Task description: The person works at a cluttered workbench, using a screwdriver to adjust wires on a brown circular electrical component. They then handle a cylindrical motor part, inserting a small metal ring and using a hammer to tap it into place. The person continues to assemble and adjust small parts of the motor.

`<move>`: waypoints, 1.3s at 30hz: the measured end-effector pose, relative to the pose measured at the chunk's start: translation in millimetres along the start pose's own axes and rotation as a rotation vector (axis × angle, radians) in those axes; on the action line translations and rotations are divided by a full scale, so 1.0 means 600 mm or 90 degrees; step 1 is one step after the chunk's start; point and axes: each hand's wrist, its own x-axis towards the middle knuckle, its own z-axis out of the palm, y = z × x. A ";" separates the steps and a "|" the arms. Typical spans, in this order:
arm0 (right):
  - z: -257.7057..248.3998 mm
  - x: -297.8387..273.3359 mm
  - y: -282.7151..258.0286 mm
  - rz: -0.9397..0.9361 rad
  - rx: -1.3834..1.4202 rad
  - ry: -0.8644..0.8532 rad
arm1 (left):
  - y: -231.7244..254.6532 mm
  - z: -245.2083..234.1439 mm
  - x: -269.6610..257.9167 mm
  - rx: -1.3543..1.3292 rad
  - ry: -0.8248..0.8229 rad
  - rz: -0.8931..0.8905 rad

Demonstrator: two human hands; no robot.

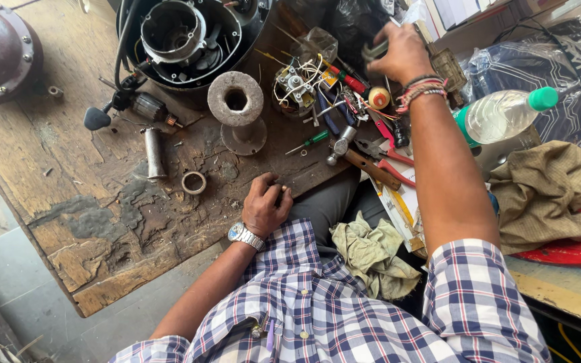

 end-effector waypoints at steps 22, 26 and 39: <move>0.014 -0.042 0.057 -0.057 0.507 0.298 | 0.002 0.003 -0.001 0.012 -0.007 -0.004; 0.039 -0.023 0.060 -0.102 0.398 0.353 | 0.003 0.004 -0.001 0.017 -0.008 -0.005; 0.019 -0.060 -0.003 -0.170 0.090 0.134 | 0.002 0.004 0.001 0.010 -0.002 -0.003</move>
